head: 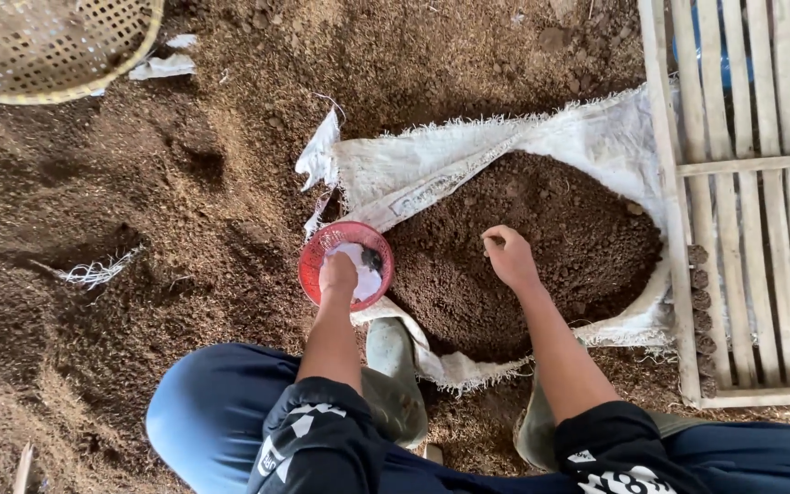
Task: The person sits on the ground and uses their hands to pick up and break apart clumps of dark soil from a white sack. They repeatedly crumble the soil into smaller particles and place the processed material into a wooden slatted tray positioned to their right.
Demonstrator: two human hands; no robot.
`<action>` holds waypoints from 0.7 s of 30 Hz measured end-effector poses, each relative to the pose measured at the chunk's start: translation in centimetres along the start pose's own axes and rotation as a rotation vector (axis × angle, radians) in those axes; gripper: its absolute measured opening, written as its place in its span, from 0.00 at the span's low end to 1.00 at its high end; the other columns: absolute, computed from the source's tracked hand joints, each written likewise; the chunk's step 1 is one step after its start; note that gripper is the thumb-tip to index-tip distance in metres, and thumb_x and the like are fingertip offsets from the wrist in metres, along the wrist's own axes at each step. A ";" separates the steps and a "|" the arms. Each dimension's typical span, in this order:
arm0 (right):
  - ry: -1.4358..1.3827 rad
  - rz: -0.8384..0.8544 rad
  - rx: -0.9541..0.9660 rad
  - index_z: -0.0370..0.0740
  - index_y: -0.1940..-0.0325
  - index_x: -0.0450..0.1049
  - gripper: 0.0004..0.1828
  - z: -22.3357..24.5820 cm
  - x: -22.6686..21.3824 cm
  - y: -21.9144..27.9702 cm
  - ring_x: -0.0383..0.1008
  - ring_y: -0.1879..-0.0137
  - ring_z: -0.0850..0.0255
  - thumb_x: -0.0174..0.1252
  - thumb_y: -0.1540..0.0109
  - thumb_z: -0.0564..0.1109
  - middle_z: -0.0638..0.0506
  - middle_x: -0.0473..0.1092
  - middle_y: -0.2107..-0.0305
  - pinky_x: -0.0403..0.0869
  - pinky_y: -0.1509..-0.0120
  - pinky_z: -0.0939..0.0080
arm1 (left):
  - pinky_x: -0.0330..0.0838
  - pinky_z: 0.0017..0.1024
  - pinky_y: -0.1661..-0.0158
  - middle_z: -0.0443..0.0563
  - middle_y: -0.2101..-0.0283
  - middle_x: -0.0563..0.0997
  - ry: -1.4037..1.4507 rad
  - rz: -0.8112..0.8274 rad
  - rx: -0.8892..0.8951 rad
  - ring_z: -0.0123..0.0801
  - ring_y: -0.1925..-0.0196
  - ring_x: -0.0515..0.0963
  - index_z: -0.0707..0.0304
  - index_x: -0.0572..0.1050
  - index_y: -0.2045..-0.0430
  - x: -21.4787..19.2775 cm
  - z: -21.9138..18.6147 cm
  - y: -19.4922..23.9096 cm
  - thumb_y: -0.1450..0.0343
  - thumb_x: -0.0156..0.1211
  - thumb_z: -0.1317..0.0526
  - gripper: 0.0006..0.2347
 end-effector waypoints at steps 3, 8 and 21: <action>0.039 0.020 0.004 0.34 0.50 0.65 0.15 1.0 0.1 0.8 0.70 0.51 0.52 0.42 0.37 0.43 0.38 0.60 0.51 0.68 0.46 0.42 | 0.76 0.39 0.61 0.58 0.66 0.80 0.002 -0.027 -0.035 0.48 0.60 0.80 0.65 0.78 0.68 -3.1 -0.6 2.9 0.40 0.64 0.61 0.11; 0.105 0.094 0.047 0.33 0.48 0.65 0.17 3.1 0.4 2.3 0.70 0.49 0.51 0.43 0.37 0.45 0.37 0.62 0.52 0.68 0.46 0.45 | 0.72 0.40 0.54 0.53 0.60 0.79 0.024 -0.047 -0.140 0.43 0.53 0.77 0.64 0.76 0.63 -3.2 1.2 1.6 0.38 0.60 0.64 0.11; 0.299 0.209 0.116 0.35 0.47 0.67 0.19 4.3 1.9 3.7 0.69 0.48 0.50 0.44 0.38 0.47 0.38 0.65 0.52 0.67 0.44 0.45 | 0.73 0.40 0.56 0.63 0.64 0.79 0.367 -0.065 -0.164 0.50 0.55 0.77 0.67 0.77 0.70 1.4 3.2 -2.5 0.41 0.65 0.63 0.10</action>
Point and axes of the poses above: each hand's wrist, its own y-axis away from the middle knuckle, its own x-axis out of the palm, z = x × y, the point moved 7 cm from there along -y, towards the middle knuckle
